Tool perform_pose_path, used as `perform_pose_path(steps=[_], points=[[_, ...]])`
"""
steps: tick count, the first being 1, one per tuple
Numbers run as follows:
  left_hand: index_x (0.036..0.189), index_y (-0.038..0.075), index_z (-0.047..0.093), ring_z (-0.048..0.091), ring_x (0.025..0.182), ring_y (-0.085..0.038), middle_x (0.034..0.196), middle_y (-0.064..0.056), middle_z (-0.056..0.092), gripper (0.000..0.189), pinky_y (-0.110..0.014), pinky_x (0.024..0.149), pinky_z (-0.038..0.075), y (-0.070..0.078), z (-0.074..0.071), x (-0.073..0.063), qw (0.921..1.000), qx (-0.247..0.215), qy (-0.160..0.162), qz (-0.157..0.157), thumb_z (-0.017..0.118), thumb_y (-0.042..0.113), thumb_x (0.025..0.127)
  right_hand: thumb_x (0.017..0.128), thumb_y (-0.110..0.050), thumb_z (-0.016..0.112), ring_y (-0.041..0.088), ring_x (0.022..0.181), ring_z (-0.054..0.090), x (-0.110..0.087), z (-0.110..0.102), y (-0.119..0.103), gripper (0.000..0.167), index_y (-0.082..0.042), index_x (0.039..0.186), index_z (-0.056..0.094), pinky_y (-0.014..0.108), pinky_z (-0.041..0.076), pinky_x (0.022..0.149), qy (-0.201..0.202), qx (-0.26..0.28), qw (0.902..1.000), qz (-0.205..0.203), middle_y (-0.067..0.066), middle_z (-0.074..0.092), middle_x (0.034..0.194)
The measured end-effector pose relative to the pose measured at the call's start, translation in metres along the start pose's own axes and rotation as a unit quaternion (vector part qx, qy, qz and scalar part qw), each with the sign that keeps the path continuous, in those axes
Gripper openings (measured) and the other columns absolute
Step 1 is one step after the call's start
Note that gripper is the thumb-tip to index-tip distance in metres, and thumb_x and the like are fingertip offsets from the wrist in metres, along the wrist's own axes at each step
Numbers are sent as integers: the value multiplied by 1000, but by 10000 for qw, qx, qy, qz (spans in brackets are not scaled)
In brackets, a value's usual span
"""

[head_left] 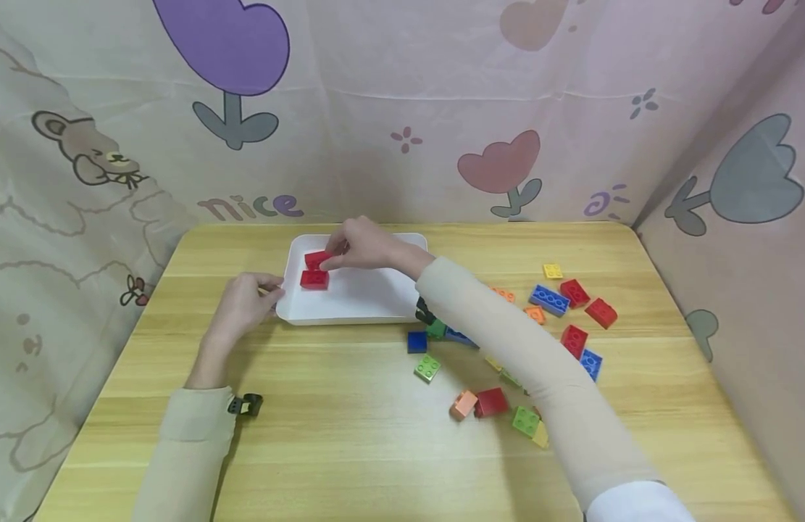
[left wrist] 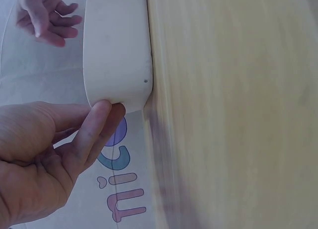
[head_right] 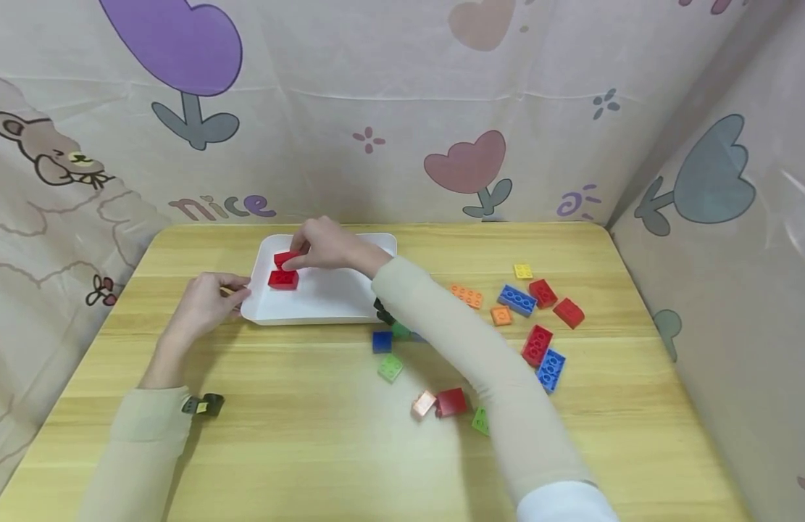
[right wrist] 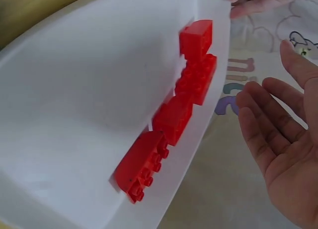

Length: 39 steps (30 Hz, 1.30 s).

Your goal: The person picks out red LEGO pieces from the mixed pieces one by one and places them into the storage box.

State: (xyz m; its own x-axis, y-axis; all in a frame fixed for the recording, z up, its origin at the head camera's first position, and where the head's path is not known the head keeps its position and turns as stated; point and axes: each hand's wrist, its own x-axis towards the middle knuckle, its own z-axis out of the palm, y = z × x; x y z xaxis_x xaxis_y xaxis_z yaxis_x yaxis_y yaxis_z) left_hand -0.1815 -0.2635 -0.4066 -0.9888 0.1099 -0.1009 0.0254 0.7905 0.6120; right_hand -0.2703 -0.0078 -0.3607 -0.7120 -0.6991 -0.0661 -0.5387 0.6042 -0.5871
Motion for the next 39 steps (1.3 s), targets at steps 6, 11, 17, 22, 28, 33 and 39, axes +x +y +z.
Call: perform_pose_path(steps=[6, 11, 17, 22, 28, 33, 39], points=[[130, -9, 68, 75, 88, -30, 123, -34, 72, 32, -28, 65, 64, 1, 0, 0, 10000, -27, -17, 12, 63, 8, 105, 93, -36, 83, 13, 96, 72, -18, -7, -1, 38, -11, 121, 80, 22, 59, 85, 212, 145, 9994, -224, 3, 82, 110], [131, -10, 67, 76, 88, -31, 122, -33, 72, 32, -28, 65, 64, 0, 0, 0, 10000, -14, 11, 53, 63, 8, 104, 93, -35, 83, 15, 97, 71, -32, -13, 2, 37, -12, 122, 80, 23, 59, 85, 297, 215, 9991, -218, 2, 81, 110], [130, -10, 68, 75, 88, -31, 121, -33, 72, 32, -29, 65, 64, 0, 0, 0, 10000, 2, 14, 58, 62, 9, 104, 92, -36, 83, 13, 97, 72, -50, -19, 11, 35, -15, 121, 81, 24, 60, 85, 402, 261, 9987, -191, 1, 82, 110], [131, -10, 67, 74, 90, -32, 121, -32, 73, 33, -31, 67, 64, 0, 1, 0, 9999, 51, 59, 68, 62, 9, 105, 91, -35, 84, 14, 98, 74, -68, -26, 16, 36, -13, 120, 81, 25, 62, 85, 637, 327, 9971, -241, 4, 82, 113], [132, -10, 67, 74, 90, -33, 120, -32, 73, 33, -31, 68, 65, -1, 1, 0, 10000, 39, 49, 70, 62, 9, 104, 91, -34, 84, 15, 95, 74, -91, -36, 27, 35, -12, 119, 81, 29, 63, 83, 832, 153, 9961, -264, 4, 82, 113], [132, -10, 67, 74, 89, -32, 121, -32, 73, 33, -28, 66, 64, -1, 0, 0, 10000, 5, 40, 53, 62, 9, 104, 92, -35, 83, 15, 94, 75, -110, -39, 42, 34, -13, 118, 81, 31, 64, 84, 866, 160, 9961, -59, 7, 81, 116], [131, -10, 67, 75, 89, -32, 120, -32, 73, 33, -27, 65, 63, -1, 0, 0, 9999, -21, 50, 88, 62, 8, 104, 92, -36, 82, 15, 95, 74, -136, -45, 54, 35, -14, 119, 80, 34, 64, 85, 1006, 341, 9942, 157, 7, 81, 116]])
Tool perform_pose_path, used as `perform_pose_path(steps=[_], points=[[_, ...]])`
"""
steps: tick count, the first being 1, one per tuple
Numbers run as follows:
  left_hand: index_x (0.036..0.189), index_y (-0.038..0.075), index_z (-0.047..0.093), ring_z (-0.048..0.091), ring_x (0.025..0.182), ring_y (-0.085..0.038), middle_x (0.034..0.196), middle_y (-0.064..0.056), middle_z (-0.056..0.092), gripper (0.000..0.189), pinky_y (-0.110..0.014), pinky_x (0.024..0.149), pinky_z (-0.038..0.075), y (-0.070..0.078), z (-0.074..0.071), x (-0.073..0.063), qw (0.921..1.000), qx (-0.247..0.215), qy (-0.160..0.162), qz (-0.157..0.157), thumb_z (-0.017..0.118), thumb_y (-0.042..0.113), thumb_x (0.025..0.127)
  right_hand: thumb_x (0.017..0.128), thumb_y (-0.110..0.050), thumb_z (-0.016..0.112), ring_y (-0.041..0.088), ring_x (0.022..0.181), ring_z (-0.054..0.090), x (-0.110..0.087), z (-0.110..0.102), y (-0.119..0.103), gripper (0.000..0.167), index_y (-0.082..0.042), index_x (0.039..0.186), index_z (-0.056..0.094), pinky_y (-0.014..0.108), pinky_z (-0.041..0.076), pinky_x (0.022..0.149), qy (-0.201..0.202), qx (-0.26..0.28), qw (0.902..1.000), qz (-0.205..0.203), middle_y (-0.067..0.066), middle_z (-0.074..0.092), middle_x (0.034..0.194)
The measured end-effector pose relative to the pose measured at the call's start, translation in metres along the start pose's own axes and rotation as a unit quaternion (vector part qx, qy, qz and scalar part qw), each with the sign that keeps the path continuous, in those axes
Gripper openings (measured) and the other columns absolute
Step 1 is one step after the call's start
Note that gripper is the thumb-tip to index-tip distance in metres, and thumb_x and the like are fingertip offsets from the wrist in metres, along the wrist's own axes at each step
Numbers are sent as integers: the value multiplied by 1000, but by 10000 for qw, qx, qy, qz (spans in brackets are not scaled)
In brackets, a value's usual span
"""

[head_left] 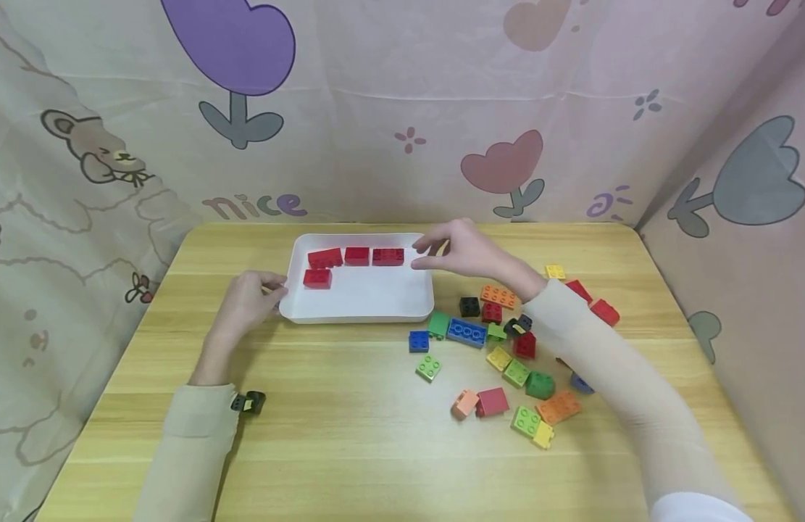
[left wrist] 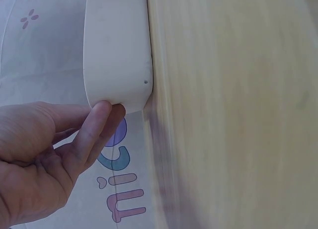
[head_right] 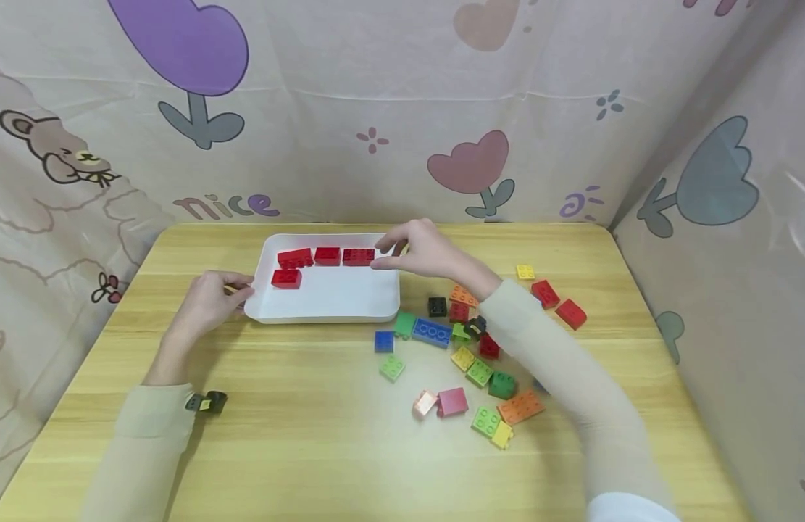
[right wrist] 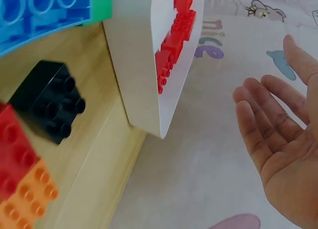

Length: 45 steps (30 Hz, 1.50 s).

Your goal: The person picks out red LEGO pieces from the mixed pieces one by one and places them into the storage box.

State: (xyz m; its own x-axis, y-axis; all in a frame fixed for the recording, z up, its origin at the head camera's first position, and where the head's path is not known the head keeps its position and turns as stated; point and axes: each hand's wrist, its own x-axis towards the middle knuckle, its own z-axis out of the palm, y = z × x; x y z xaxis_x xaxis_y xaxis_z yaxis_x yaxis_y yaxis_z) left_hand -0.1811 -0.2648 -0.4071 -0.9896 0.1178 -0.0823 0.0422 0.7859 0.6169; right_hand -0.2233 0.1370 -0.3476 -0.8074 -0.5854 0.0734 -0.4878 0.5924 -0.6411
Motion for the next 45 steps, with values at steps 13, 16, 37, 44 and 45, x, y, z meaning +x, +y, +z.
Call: perform_pose_path(steps=[13, 16, 37, 44, 45], points=[[131, -10, 67, 74, 88, -31, 120, -32, 73, 33, -25, 64, 62, 0, 0, 0, 10000, 30, 25, -21, 62, 8, 104, 93, -31, 82, 19, 97, 75, -48, -14, 25, 34, -12, 121, 79, 42, 65, 88, 145, 102, 9994, 305, 12, 80, 119], [131, -10, 68, 74, 89, -32, 120, -32, 73, 33, -27, 64, 63, 0, 0, -1, 10000, 35, 27, -31, 62, 8, 105, 92, -30, 83, 19, 97, 75, -58, -16, 32, 34, -12, 121, 79, 40, 65, 87, 160, -18, 9992, 375, 10, 80, 119], [132, -10, 66, 74, 89, -31, 121, -32, 73, 34, -26, 65, 63, 0, 0, 0, 10000, -23, -8, -55, 62, 8, 105, 85, -29, 90, 16, 91, 73, -101, -4, 74, 45, -7, 123, 78, 28, 63, 76, -285, -499, 9932, 1013, 8, 80, 115], [132, -10, 66, 75, 89, -31, 120, -32, 73, 34, -28, 65, 63, 0, 0, 0, 10000, 24, 6, -35, 62, 9, 104, 84, -28, 90, 15, 89, 71, -104, 4, 80, 41, -8, 119, 80, 28, 62, 79, -366, -768, 9915, 989, 6, 81, 108], [132, -10, 66, 75, 88, -31, 120, -32, 73, 34, -27, 65, 63, 0, 0, 0, 10000, 25, 4, -38, 62, 9, 104, 84, -28, 91, 15, 88, 71, -104, 5, 81, 41, -8, 118, 80, 28, 61, 79, -362, -813, 9914, 961, 6, 81, 108]])
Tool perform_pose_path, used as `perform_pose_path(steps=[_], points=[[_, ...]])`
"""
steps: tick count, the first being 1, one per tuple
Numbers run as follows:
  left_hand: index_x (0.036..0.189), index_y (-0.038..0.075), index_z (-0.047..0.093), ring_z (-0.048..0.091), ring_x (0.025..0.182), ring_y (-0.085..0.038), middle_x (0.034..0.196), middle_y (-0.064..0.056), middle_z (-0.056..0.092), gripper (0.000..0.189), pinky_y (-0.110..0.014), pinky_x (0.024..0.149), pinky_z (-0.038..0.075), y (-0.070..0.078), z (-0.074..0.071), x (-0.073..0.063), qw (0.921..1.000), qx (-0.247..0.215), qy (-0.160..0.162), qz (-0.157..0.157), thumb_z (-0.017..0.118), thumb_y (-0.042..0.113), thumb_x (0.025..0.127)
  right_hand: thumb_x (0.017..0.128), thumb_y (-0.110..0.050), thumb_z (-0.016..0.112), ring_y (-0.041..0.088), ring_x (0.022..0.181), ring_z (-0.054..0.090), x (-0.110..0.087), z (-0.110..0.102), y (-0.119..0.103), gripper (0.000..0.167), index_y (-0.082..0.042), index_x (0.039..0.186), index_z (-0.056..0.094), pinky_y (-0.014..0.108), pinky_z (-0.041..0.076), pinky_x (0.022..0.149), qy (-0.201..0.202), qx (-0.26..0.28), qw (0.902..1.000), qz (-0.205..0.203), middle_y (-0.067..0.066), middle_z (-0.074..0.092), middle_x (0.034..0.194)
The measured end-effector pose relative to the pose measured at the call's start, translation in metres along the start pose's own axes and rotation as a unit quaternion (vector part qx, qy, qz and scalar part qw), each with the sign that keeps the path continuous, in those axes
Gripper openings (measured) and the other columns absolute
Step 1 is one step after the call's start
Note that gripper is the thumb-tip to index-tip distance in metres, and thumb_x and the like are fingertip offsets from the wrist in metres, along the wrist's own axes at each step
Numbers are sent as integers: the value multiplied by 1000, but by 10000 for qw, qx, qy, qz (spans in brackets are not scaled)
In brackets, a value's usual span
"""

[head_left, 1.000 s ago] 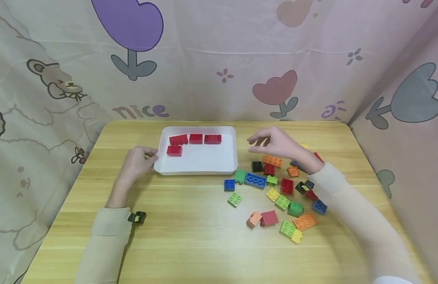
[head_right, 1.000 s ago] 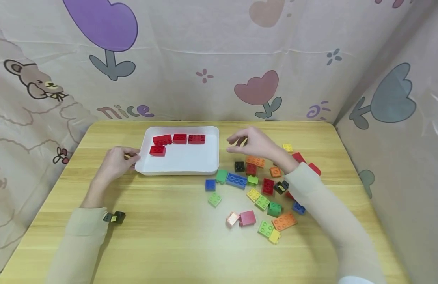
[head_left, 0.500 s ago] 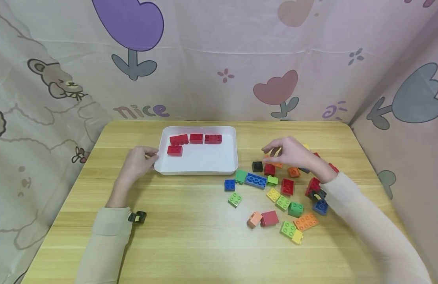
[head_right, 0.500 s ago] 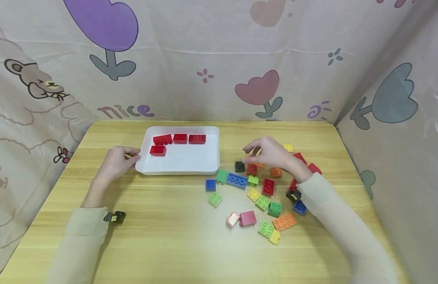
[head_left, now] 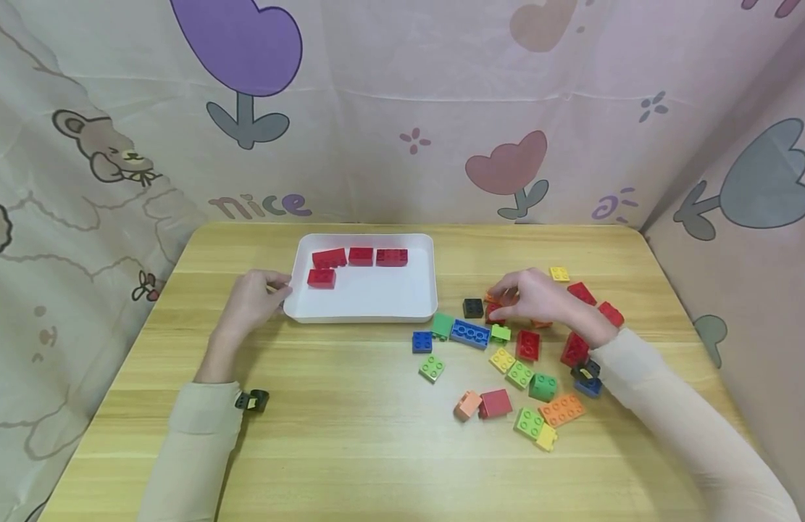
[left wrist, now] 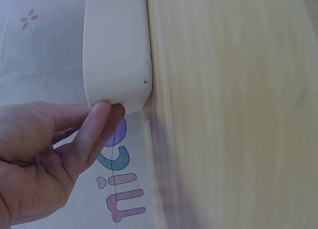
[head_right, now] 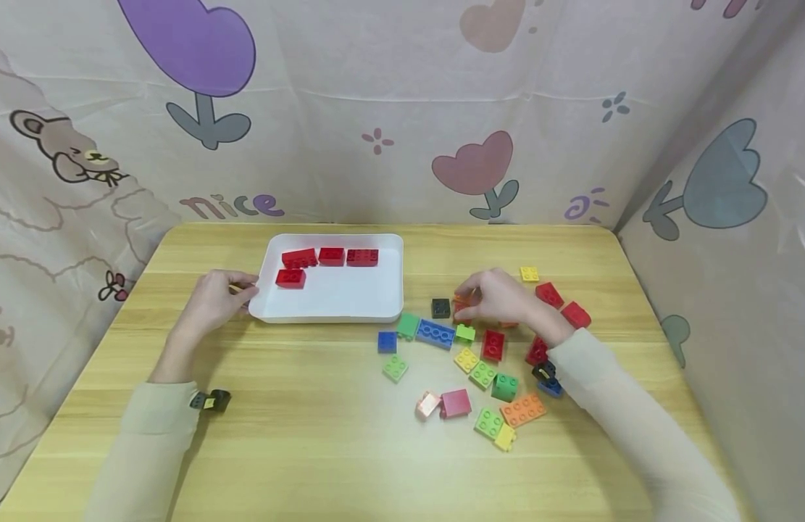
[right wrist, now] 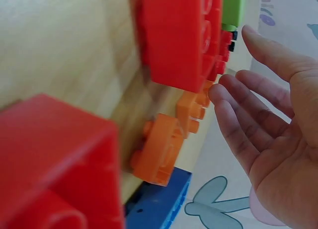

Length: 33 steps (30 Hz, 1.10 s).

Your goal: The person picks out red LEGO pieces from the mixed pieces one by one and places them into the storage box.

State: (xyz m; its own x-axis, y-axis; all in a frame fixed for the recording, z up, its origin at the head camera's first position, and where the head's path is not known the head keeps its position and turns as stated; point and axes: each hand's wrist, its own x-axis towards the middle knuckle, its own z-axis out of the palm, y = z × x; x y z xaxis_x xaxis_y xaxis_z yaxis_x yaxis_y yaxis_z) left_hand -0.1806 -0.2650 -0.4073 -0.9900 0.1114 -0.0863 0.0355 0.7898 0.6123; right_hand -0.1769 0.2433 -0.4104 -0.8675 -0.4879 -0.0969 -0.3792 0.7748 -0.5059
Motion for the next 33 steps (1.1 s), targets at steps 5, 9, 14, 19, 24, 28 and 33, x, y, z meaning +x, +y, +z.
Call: perform_pose_path(steps=[5, 9, 14, 19, 24, 28, 33], points=[[132, -11, 66, 75, 89, -32, 120, -32, 73, 34, -25, 64, 62, 1, 0, 0, 10000, -4, -11, -8, 62, 9, 104, 84, -27, 91, 10, 83, 68, -1, 4, 2, 36, -10, 114, 81, 27, 59, 77, -5, -110, 9999, -109, 3, 81, 102], [132, -11, 66, 74, 90, -33, 120, -32, 73, 34, -25, 64, 62, 1, -1, 0, 10000, -1, -13, -3, 62, 8, 104, 84, -26, 91, 10, 81, 65, 0, 5, 3, 34, -11, 113, 82, 27, 57, 76, -54, -162, 9998, -121, 2, 80, 100], [132, -11, 66, 75, 89, -32, 120, -32, 73, 34, -29, 66, 64, 1, -1, 0, 10000, -24, -2, 16, 62, 8, 104, 85, -26, 90, 9, 80, 64, 1, 6, 3, 32, -11, 112, 82, 26, 57, 75, -149, -238, 9995, -140, 1, 80, 100], [131, -11, 67, 76, 85, -28, 120, -32, 73, 33, -27, 64, 64, 0, 0, 0, 10000, -64, 35, 48, 62, 7, 104, 85, -24, 90, 8, 77, 64, 1, 5, 1, 24, -13, 105, 84, 24, 57, 73, -277, -248, 9991, -203, -1, 80, 94], [130, -12, 67, 76, 80, -24, 119, -33, 73, 33, -26, 62, 64, -1, 0, -1, 9999, -138, 54, 56, 62, 7, 103, 85, -24, 89, 7, 76, 64, 1, 5, -1, 22, -13, 103, 84, 22, 57, 72, -279, -243, 9989, -300, -1, 80, 93], [131, -12, 67, 76, 80, -24, 119, -33, 73, 33, -31, 65, 66, -1, 0, -1, 9998, -182, 31, 31, 62, 7, 103, 85, -25, 89, 7, 76, 64, 1, 5, -1, 24, -12, 104, 84, 23, 57, 71, -193, -275, 9989, -321, 0, 80, 94], [131, -12, 66, 76, 79, -22, 119, -33, 73, 34, -32, 65, 66, -1, 0, -1, 9999, -162, 38, 28, 62, 7, 103, 85, -26, 89, 8, 76, 63, 1, 4, 0, 25, -12, 106, 83, 23, 56, 70, -117, -245, 9992, -288, 1, 80, 95]])
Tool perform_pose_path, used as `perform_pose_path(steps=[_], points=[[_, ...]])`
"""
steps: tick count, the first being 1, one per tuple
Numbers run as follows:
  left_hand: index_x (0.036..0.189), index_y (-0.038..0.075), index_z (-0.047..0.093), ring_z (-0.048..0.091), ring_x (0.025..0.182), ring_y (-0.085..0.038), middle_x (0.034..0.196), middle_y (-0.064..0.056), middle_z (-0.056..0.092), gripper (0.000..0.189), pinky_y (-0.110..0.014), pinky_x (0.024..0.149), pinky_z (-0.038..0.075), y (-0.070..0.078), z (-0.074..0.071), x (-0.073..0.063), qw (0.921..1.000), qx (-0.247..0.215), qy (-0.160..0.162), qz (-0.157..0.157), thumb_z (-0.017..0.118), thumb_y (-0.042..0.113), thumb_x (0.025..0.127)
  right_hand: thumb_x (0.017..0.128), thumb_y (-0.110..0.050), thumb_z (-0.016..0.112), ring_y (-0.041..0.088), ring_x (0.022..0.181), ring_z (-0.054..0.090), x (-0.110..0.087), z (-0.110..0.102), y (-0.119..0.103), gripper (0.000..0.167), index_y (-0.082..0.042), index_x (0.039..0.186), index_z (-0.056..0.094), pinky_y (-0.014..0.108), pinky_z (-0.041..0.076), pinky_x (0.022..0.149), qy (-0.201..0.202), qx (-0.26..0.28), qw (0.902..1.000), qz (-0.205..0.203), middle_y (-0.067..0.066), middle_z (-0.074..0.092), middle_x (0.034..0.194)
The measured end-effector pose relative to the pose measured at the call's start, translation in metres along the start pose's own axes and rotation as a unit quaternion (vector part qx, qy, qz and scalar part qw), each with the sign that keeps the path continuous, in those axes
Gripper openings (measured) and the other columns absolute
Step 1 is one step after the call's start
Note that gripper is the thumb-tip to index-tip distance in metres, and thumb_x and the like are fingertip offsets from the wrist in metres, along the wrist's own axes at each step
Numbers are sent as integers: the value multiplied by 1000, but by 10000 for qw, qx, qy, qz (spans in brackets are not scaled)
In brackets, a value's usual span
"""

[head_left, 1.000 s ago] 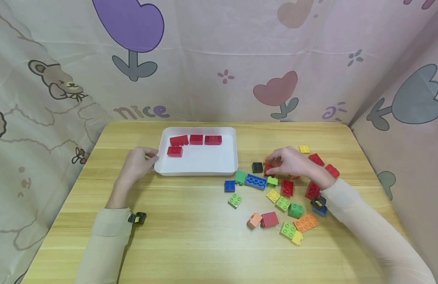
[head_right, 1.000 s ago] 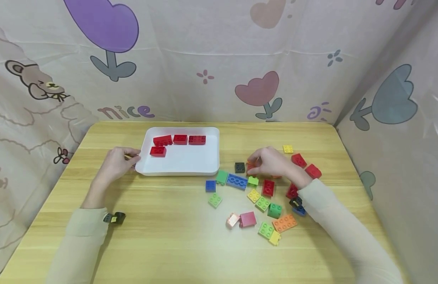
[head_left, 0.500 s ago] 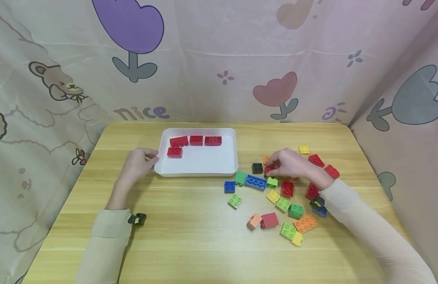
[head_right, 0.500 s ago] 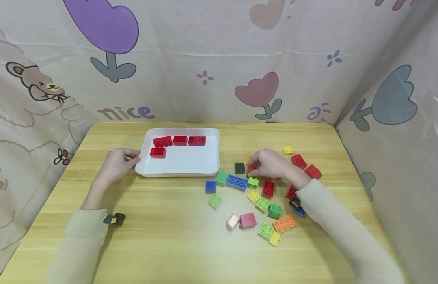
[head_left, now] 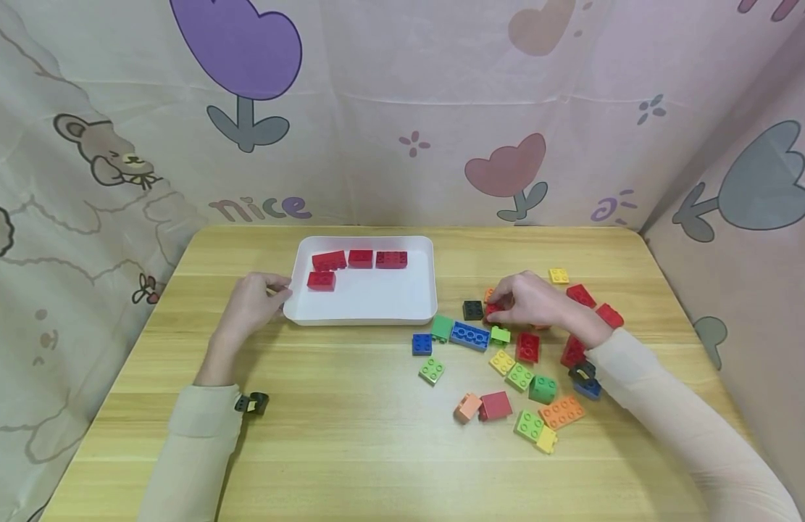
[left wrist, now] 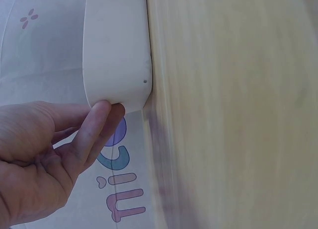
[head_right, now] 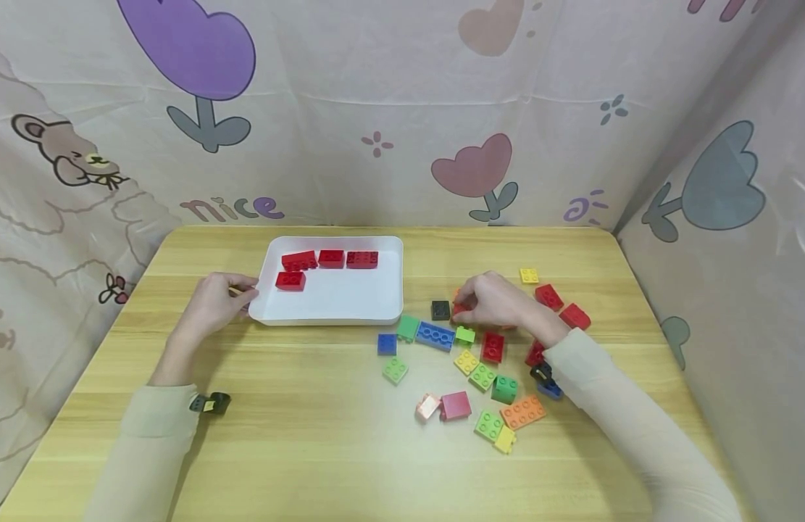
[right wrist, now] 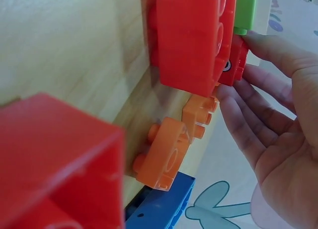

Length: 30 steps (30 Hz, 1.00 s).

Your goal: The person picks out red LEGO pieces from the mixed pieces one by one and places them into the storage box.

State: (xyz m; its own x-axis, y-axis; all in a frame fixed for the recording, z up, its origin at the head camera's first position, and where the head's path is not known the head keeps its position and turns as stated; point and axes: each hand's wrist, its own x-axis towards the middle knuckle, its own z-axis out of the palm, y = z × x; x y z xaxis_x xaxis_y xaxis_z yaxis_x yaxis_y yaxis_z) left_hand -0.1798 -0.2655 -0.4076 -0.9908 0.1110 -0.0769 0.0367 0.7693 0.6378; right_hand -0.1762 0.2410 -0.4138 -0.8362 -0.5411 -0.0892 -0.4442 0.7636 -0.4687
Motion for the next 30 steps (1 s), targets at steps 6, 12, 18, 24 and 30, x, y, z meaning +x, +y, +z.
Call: perform_pose_path(steps=[6, 12, 18, 24, 30], points=[[131, -12, 66, 75, 78, -22, 119, -33, 73, 34, -30, 64, 65, -1, 0, 0, 10000, 15, 4, 12, 62, 7, 103, 85, -27, 89, 7, 76, 64, 1, -3, 0, 26, -12, 107, 83, 22, 56, 69, 99, -30, 9999, -1, 0, 79, 96], [133, -11, 66, 76, 81, -23, 120, -32, 73, 34, -32, 66, 66, 0, 0, 0, 10000, 31, 0, -5, 62, 7, 104, 84, -24, 90, 9, 78, 64, 1, -10, -4, 26, -12, 106, 84, 23, 57, 70, 290, -39, 9996, -44, 0, 78, 94], [133, -12, 65, 76, 81, -24, 121, -33, 72, 35, -36, 69, 67, 0, 0, 0, 10000, -11, -21, -26, 62, 7, 104, 85, -24, 89, 10, 79, 64, 5, -15, -9, 22, -14, 104, 84, 23, 57, 72, 436, 39, 9987, -255, -1, 78, 93], [133, -12, 65, 76, 82, -26, 121, -34, 72, 35, -35, 68, 67, 0, 0, 1, 10000, 6, -21, -18, 62, 6, 104, 86, -26, 89, 10, 82, 67, 10, -16, -15, 22, -17, 105, 84, 25, 57, 73, 583, 106, 9975, -373, -3, 79, 96], [133, -12, 65, 77, 82, -26, 120, -34, 72, 35, -35, 68, 67, 0, 0, 0, 10000, -19, -37, -11, 62, 6, 103, 87, -28, 87, 12, 86, 70, 17, -16, -23, 23, -18, 108, 84, 35, 63, 77, 713, 85, 9959, -543, -3, 79, 98]])
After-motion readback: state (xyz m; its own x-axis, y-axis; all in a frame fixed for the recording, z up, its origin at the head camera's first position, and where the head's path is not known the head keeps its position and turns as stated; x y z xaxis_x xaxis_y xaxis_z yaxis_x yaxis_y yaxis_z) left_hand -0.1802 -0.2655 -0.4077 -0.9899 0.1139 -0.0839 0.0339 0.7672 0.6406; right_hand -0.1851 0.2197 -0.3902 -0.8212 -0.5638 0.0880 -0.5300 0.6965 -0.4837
